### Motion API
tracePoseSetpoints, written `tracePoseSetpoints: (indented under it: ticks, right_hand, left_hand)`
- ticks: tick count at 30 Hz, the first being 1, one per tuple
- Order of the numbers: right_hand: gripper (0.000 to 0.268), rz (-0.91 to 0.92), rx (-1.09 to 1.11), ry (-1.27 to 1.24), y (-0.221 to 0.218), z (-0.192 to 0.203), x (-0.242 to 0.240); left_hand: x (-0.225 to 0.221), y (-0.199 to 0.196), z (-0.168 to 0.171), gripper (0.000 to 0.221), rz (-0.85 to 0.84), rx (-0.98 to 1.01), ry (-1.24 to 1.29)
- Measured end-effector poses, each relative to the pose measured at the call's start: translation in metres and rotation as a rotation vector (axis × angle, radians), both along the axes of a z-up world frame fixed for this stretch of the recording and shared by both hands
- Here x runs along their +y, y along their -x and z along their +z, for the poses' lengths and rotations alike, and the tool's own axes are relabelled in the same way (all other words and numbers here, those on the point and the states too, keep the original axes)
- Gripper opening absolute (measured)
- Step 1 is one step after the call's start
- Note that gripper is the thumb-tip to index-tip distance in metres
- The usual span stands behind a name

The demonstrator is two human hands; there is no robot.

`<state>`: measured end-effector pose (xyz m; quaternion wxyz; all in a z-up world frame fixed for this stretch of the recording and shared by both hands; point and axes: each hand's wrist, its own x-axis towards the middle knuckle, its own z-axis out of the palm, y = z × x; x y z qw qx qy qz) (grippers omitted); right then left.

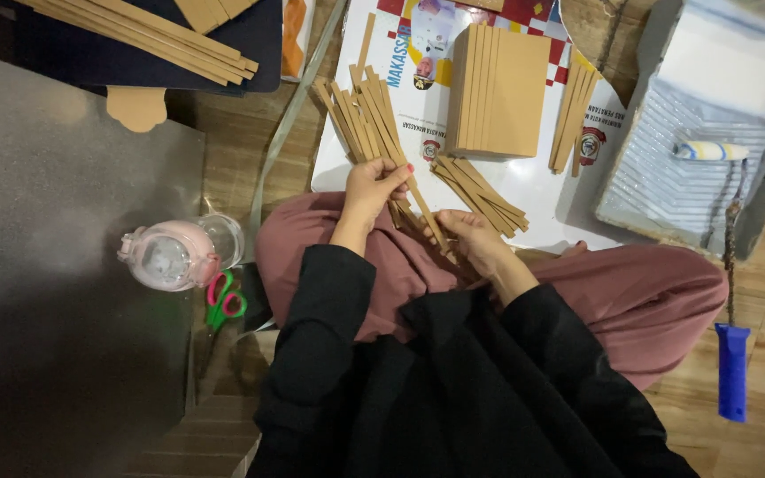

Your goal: The person is sorting and aligning thin cardboard strips into a stack while sitting on the floor.

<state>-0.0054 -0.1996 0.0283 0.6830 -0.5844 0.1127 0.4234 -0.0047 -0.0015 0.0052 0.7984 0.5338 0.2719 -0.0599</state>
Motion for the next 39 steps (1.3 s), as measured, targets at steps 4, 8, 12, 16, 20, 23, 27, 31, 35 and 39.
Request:
tracePoseSetpoints:
  ticks: [4,8,12,16,20,23,27,31,35,39]
  right_hand:
    - [0.021,0.084,-0.18,0.135,0.0,0.016,0.008]
    - [0.014,0.064,-0.226,0.196,0.003,0.027,0.015]
    - [0.012,0.073,-0.268,0.242,0.002,0.027,0.014]
    - [0.014,0.067,-0.29,0.264,0.002,0.028,0.01]
    - [0.015,0.033,-0.526,0.329,-0.009,0.017,-0.015]
    - [0.017,0.04,-0.618,0.464,-0.021,0.009,-0.044]
    - [0.015,0.141,-0.963,1.062,-0.021,0.024,-0.057]
    - [0.014,0.228,-0.971,0.927,-0.001,0.028,-0.009]
    - [0.024,0.529,-0.939,0.965,0.018,0.023,0.029]
    - [0.014,0.673,-0.99,1.1,0.021,0.006,0.028]
  left_hand:
    - [0.0,-0.001,-0.004,0.021,0.013,0.0,-0.004]
    - [0.001,-0.001,0.0,0.025,0.021,0.012,0.0]
    - [0.0,-0.002,0.002,0.03,0.041,0.009,0.015]
    - [-0.001,-0.003,0.01,0.039,0.089,0.019,0.066]
    - [0.005,-0.006,0.021,0.027,0.407,-0.043,-0.117]
    - [0.013,-0.006,0.018,0.025,0.58,-0.048,-0.152]
    - [0.014,-0.006,0.015,0.025,0.664,-0.057,-0.13]
    - [0.015,-0.007,-0.001,0.024,0.641,-0.046,-0.113]
    - [0.015,-0.006,0.001,0.023,0.615,-0.01,-0.115]
    - [0.014,-0.006,-0.011,0.021,0.574,0.037,-0.106]
